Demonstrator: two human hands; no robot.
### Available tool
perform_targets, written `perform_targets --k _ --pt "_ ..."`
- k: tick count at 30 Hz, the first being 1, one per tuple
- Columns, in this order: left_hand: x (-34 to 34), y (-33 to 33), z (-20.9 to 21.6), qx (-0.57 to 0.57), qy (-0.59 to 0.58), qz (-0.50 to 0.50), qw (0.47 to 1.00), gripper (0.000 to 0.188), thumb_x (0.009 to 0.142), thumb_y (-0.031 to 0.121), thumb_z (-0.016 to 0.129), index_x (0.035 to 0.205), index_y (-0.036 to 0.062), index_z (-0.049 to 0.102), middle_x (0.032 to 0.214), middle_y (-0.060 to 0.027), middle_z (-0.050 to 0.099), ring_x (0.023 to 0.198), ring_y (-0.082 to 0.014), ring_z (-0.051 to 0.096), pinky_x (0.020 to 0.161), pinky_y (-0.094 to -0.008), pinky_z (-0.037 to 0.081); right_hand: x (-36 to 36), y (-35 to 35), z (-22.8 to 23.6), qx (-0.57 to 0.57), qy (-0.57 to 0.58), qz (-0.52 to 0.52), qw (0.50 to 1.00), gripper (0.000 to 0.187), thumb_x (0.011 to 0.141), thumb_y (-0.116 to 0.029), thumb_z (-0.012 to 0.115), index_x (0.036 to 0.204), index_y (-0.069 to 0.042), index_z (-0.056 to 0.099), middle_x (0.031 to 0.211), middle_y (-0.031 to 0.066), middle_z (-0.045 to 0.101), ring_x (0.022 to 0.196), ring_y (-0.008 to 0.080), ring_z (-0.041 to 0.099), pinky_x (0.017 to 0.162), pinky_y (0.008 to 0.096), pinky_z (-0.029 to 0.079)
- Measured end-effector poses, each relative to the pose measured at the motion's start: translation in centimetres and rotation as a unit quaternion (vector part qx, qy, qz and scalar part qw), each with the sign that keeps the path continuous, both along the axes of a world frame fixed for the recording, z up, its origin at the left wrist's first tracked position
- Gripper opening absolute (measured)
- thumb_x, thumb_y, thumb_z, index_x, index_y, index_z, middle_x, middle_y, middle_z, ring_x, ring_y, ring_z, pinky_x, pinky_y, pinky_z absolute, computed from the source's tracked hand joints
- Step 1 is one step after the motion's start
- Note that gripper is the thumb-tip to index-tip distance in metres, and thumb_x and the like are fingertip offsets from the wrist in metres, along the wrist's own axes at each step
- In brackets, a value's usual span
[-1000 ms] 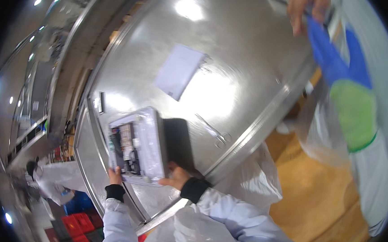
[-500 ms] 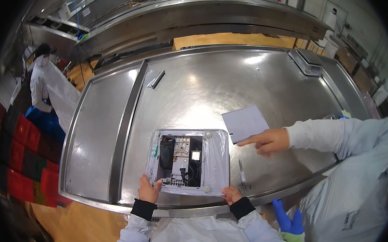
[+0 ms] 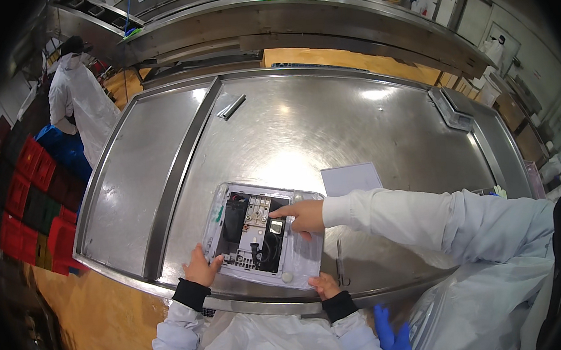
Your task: The person opens a plastic case on a stainless steel table, removes a digital scale, and then reassembles the case by placing internal components back inside. The person closes the case and places the scale on the table.
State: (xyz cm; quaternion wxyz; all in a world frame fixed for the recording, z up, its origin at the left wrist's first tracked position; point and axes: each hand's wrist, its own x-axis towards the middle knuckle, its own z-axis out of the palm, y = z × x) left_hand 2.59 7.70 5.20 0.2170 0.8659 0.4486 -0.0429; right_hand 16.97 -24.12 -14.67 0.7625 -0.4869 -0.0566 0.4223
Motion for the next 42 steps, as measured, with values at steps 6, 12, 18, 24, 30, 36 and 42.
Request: perform_targets --k 6,12,18,24,30,36,42 --pt "2.6 -1.2 1.0 0.201 -0.191 -0.010 0.961 0.070 0.068 0.034 0.066 0.124 0.0074 0.035 0.118 -0.0102 0.036 0.114 -0.0327 0.031 0.094 -0.0594 0.014 -0.4 1.8 10.4 -0.092 0.020 -0.010 0.996 0.032 0.077 -0.026 0.059 0.097 -0.001 0.056 0.076 0.0026 0.058 0.065 0.0088 0.055 0.060 0.0197 0.044" --pt "7.3 -0.9 1.2 0.193 -0.131 -0.020 0.972 0.053 0.063 0.034 0.069 0.106 0.0077 0.054 0.113 -0.0089 0.040 0.111 -0.0297 0.031 0.095 -0.0590 0.013 1.7 1.7 13.1 -0.210 -0.059 -0.038 0.975 0.030 0.080 -0.023 0.057 0.099 0.000 0.056 0.078 0.0031 0.059 0.067 0.0087 0.056 0.060 0.0191 0.044" --pt "10.7 -0.7 -0.6 0.200 -0.110 0.018 0.973 0.057 0.056 0.040 0.072 0.097 0.0044 0.053 0.103 -0.0113 0.044 0.104 -0.0278 0.037 0.091 -0.0478 0.022 2.9 1.6 14.6 -0.204 -0.185 -0.076 0.958 0.023 0.079 -0.011 0.059 0.099 -0.001 0.056 0.080 0.0019 0.059 0.071 0.0082 0.056 0.063 0.0204 0.045" --pt "11.4 0.2 -0.8 0.185 -0.093 0.034 0.978 0.059 0.052 0.041 0.073 0.091 0.0029 0.051 0.098 -0.0115 0.046 0.098 -0.0268 0.040 0.087 -0.0449 0.025 3.2 -0.2 13.7 -0.180 -0.208 -0.078 0.958 0.023 0.081 -0.008 0.057 0.101 0.001 0.054 0.088 0.0053 0.059 0.080 0.0114 0.056 0.074 0.0231 0.044" --pt "12.0 0.8 -0.8 0.184 -0.091 0.032 0.978 0.056 0.052 0.041 0.072 0.089 0.0040 0.051 0.096 -0.0117 0.049 0.097 -0.0267 0.043 0.086 -0.0457 0.027 3.6 -1.2 15.8 -0.196 -0.203 -0.112 0.953 0.023 0.081 -0.009 0.057 0.102 0.001 0.054 0.090 0.0054 0.059 0.083 0.0112 0.055 0.076 0.0241 0.044" --pt "11.4 1.5 -3.3 0.261 -0.047 0.016 0.964 0.058 0.053 0.045 0.070 0.092 0.0068 0.050 0.096 -0.0095 0.049 0.096 -0.0253 0.045 0.078 -0.0439 0.033 3.9 -1.5 15.9 -0.211 -0.269 -0.103 0.934 0.024 0.082 -0.012 0.058 0.104 -0.002 0.054 0.092 0.0020 0.057 0.085 0.0081 0.052 0.077 0.0226 0.042" --pt "10.9 0.2 -3.1 0.271 -0.093 0.031 0.958 0.055 0.054 0.035 0.071 0.092 0.0062 0.044 0.092 -0.0080 0.046 0.093 -0.0251 0.045 0.076 -0.0417 0.032 4.5 -3.5 16.7 -0.240 -0.306 -0.148 0.910 0.023 0.081 -0.015 0.058 0.102 -0.006 0.057 0.080 0.0034 0.060 0.073 0.0086 0.054 0.069 0.0225 0.044"
